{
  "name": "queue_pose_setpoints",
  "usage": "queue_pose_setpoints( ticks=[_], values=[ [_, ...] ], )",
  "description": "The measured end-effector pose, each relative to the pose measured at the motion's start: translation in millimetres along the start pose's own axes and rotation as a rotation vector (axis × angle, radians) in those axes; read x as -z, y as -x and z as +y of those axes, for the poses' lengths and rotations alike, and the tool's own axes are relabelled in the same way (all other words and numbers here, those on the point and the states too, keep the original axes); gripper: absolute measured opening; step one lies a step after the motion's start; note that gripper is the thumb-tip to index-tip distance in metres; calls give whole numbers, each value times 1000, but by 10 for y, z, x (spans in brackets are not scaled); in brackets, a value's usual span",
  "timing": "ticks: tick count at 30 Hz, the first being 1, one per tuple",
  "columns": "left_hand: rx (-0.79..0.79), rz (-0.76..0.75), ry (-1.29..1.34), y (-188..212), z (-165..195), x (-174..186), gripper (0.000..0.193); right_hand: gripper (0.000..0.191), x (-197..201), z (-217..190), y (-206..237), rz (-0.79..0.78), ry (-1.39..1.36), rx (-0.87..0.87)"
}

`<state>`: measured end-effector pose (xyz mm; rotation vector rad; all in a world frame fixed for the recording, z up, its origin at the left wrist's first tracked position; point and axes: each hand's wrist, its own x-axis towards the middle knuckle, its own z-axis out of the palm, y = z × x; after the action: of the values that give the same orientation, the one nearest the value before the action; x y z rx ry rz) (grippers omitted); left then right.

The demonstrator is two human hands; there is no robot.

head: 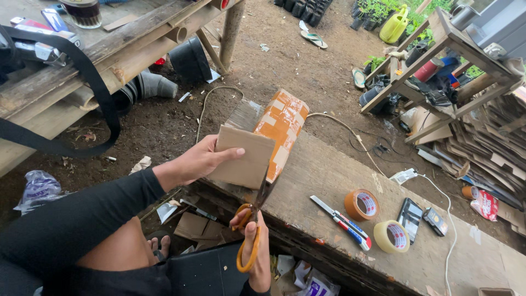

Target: The person cuts a piece of cardboard with scissors, places it on top of a cylindrical cardboard tube, and secures it with brown packing tape. They then cut another piece of cardboard and begin to trim it.

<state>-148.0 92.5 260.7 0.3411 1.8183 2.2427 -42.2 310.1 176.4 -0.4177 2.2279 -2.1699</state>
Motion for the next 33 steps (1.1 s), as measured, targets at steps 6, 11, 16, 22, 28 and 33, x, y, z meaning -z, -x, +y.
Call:
queue_pose_setpoints(
  ticks=[6,11,16,22,28,33],
  values=[
    [56,-293,-356,100,125,117,46,93,111,-238,30,11,131,50],
    [88,-319,-471,129,166,160,45,98,231,-346,67,-150,255,-32],
    [70,-327,-520,110,154,121,45,99,167,-288,24,-88,263,-32],
    [103,-313,-533,124,168,82,46,100,124,-235,24,-46,289,-60],
    [97,-324,-471,142,181,83,45,98,95,-200,30,-39,266,-1],
    [71,-326,-518,147,170,94,44,96,59,-213,42,-36,266,-24]
  ],
)
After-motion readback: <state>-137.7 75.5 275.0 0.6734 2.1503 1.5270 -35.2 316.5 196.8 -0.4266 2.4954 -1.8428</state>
